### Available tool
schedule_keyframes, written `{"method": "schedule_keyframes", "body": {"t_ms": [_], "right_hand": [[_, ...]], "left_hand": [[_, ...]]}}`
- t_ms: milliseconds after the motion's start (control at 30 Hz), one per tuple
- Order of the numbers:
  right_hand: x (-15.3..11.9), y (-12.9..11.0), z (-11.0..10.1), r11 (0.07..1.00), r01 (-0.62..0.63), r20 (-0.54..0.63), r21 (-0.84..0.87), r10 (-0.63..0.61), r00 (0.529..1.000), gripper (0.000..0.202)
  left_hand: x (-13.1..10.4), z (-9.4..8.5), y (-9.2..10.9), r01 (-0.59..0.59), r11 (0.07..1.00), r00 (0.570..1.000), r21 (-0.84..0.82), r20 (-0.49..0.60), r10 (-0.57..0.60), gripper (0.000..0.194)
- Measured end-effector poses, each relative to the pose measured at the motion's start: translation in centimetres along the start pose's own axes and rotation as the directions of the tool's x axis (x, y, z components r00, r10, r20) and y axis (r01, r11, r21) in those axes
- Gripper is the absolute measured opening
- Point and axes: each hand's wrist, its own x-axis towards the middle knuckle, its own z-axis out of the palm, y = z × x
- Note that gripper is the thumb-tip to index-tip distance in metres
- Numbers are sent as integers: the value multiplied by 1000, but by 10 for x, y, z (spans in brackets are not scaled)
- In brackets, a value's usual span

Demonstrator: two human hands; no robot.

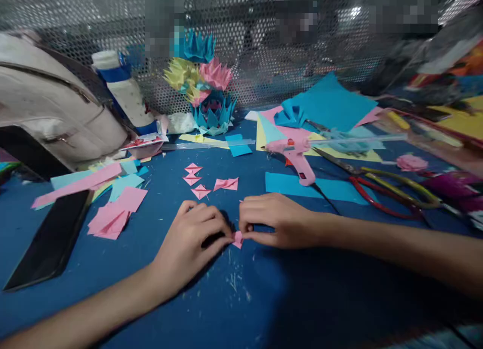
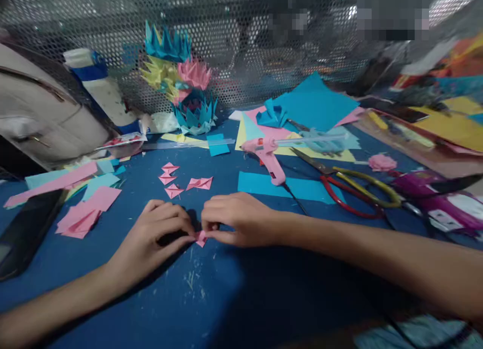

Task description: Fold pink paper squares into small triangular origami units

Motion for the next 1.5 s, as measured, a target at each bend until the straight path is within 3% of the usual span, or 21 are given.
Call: {"method": "schedule_keyframes", "body": {"t_ms": [267,567,833,1033,1500], "right_hand": [[0,-7,1,990,-144,13,8,144,990,7],[0,-14,-2,980,-199,36,29,198,980,5],[-3,-10,3,983,-177,12,56,177,984,6],[-6,-3,5,995,-84,-17,50,85,996,3],[-4,-6,5,998,-43,-43,-42,42,998,9]], "left_hand": [[3,4,7,110,994,994,-2,18,-110,11],[4,5,6,114,993,993,5,20,-114,12],[0,3,7,24,1000,1000,20,1,-24,11],[-2,5,5,-132,970,989,203,-36,142,12],[-3,10,1,-207,941,975,267,-23,221,16]]}}
